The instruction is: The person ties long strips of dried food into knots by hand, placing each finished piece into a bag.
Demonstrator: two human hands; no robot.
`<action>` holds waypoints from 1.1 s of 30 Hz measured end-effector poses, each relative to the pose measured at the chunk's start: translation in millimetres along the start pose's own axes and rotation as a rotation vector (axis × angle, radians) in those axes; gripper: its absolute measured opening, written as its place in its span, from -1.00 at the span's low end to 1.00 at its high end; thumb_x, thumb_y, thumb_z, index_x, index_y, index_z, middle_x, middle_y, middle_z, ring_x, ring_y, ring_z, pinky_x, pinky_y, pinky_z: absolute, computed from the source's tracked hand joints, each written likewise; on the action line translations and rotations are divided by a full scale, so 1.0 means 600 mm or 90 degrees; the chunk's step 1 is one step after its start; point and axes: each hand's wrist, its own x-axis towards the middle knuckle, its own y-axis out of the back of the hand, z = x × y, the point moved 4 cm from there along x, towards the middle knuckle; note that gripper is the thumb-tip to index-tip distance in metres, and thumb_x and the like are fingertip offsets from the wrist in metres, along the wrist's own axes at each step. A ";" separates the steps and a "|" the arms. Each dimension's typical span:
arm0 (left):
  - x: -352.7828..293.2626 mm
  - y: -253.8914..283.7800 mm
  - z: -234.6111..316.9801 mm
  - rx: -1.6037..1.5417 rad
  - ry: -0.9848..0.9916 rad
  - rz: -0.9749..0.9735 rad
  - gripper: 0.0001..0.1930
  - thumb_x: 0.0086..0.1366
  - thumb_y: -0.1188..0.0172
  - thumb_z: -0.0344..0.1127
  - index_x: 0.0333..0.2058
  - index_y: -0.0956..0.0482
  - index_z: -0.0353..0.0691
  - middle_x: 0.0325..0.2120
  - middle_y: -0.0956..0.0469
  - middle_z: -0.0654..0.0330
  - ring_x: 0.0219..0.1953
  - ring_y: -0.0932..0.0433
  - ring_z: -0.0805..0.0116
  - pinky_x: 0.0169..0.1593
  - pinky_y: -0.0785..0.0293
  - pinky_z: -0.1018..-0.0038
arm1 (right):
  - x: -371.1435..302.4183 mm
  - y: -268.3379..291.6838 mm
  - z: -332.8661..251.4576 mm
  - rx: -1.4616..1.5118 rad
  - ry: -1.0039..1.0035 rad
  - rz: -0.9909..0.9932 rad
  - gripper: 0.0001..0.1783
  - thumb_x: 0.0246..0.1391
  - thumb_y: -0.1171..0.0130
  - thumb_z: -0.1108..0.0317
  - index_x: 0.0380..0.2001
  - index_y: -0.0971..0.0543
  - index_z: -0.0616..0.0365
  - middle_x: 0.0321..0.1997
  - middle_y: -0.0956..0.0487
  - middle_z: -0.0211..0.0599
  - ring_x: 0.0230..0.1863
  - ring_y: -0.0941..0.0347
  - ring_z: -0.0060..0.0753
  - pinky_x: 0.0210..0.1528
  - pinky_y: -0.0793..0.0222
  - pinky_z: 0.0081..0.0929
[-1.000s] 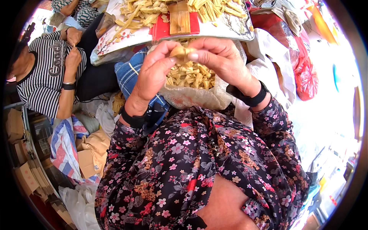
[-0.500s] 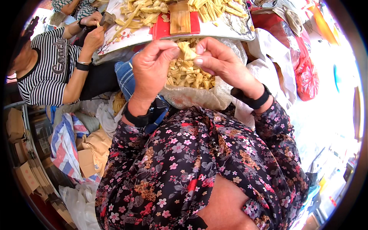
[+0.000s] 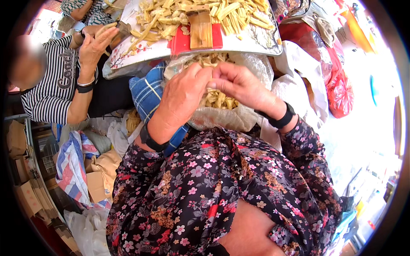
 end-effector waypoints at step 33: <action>0.181 -0.037 -0.235 -0.587 0.209 0.074 -0.79 0.44 -0.03 -0.21 -0.15 -0.51 -0.21 -0.53 -0.31 0.45 -0.51 -0.26 0.67 -0.46 -0.21 0.68 | 0.217 0.141 0.038 -0.078 0.025 0.256 -0.64 0.17 -0.20 0.17 -0.49 -0.56 0.30 -0.68 -0.39 -0.49 -0.59 -0.21 -0.67 -0.54 -0.20 -0.54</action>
